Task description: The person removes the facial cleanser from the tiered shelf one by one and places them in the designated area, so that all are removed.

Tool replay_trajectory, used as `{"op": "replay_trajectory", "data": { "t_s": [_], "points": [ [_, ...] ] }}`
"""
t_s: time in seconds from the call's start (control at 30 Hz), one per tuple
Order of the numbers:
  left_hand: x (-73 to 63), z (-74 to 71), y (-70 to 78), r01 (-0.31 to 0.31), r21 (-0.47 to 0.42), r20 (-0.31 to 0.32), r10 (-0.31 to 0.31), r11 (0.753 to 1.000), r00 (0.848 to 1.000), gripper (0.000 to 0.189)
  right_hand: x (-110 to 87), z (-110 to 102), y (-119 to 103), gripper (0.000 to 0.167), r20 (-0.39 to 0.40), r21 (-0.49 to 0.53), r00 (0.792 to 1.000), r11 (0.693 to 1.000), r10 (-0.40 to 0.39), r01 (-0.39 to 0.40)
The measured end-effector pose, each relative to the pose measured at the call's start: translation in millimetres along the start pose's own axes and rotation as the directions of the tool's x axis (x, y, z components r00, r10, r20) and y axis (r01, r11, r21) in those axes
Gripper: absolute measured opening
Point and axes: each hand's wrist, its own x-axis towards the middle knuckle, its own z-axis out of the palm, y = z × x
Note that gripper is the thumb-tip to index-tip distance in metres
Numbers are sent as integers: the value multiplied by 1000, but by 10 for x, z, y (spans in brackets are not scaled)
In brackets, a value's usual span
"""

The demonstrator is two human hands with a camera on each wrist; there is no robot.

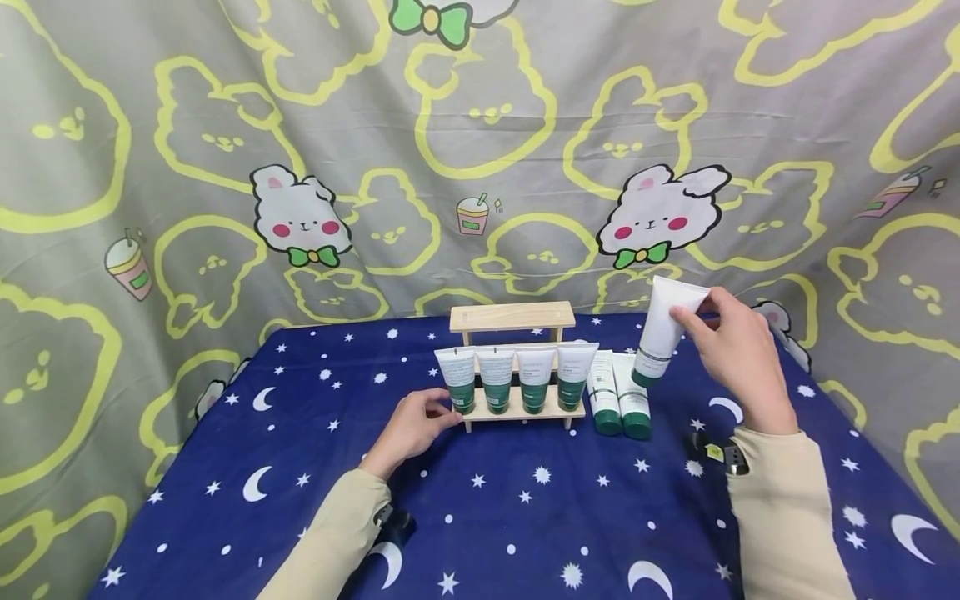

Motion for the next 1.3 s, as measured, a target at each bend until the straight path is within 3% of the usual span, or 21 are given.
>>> {"op": "replay_trajectory", "data": {
  "t_s": [0.33, 0.57, 0.7, 0.9, 1.3],
  "points": [
    [2, -16, 21, 5, 6, -6, -5, 1000, 1000, 34, 30, -129, 201, 50, 28, -28, 1000, 1000, 6, -5],
    [-14, -35, 38, 8, 5, -3, -8, 1000, 1000, 37, 114, -78, 453, 52, 153, -42, 987, 998, 42, -36],
    [-14, -28, 21, 14, 5, -4, -14, 1000, 1000, 37, 146, -17, 626, 54, 248, -36, 965, 996, 86, -80],
    [-8, -7, -7, 12, 12, -5, -12, 1000, 1000, 37, 184, 164, 853, 58, 400, 0, 904, 987, 149, -163],
    [-1, 4, 6, 4, 4, -8, -4, 1000, 1000, 36, 219, 428, 1100, 52, 488, 197, 849, 923, 201, -332]
  ]
}}
